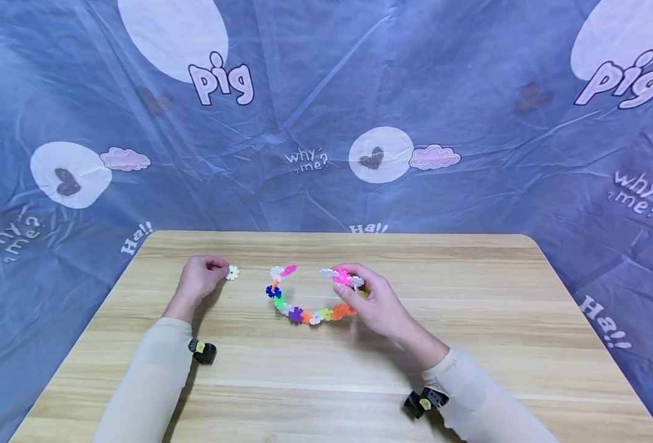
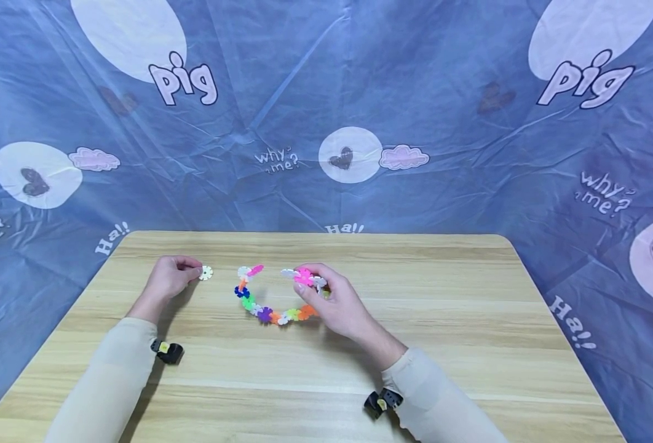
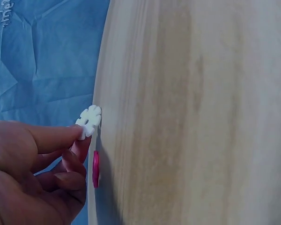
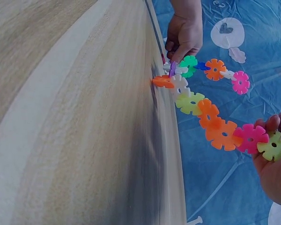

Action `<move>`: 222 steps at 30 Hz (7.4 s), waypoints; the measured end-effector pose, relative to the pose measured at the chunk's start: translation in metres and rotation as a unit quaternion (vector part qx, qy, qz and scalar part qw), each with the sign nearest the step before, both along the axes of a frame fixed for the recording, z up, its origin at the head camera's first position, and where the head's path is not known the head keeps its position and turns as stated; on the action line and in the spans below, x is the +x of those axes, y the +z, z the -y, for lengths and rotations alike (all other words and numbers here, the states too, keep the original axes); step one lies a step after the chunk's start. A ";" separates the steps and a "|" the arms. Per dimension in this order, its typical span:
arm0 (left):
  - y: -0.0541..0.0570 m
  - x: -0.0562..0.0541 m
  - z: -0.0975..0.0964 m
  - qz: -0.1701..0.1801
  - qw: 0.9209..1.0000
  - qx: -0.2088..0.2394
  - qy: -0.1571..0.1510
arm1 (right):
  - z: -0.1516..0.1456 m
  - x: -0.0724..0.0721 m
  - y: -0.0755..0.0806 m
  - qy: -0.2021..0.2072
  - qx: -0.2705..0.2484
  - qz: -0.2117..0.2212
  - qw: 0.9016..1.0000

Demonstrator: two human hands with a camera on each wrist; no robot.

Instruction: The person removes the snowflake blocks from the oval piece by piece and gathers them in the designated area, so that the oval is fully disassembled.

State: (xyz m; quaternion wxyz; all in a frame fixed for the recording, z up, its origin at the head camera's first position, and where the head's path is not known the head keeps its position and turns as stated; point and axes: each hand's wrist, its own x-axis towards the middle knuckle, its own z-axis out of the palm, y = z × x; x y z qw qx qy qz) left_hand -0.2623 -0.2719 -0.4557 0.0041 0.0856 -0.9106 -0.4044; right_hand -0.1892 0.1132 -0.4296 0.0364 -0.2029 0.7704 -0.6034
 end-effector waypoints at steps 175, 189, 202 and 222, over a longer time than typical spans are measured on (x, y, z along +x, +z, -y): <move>0.045 0.059 -0.166 -0.396 0.883 0.074 -0.240 | 0.023 0.001 0.001 -0.033 0.032 -0.105 0.993; 0.043 0.060 -0.160 -0.376 0.890 0.110 -0.233 | 0.023 0.003 0.004 -0.046 0.029 -0.089 0.995; 0.051 0.058 -0.135 -0.357 0.897 0.170 -0.195 | 0.022 0.004 0.006 -0.038 0.024 -0.079 0.996; 0.050 0.039 -0.089 -0.234 0.966 0.106 -0.029 | 0.021 0.006 0.006 -0.031 0.021 -0.072 0.997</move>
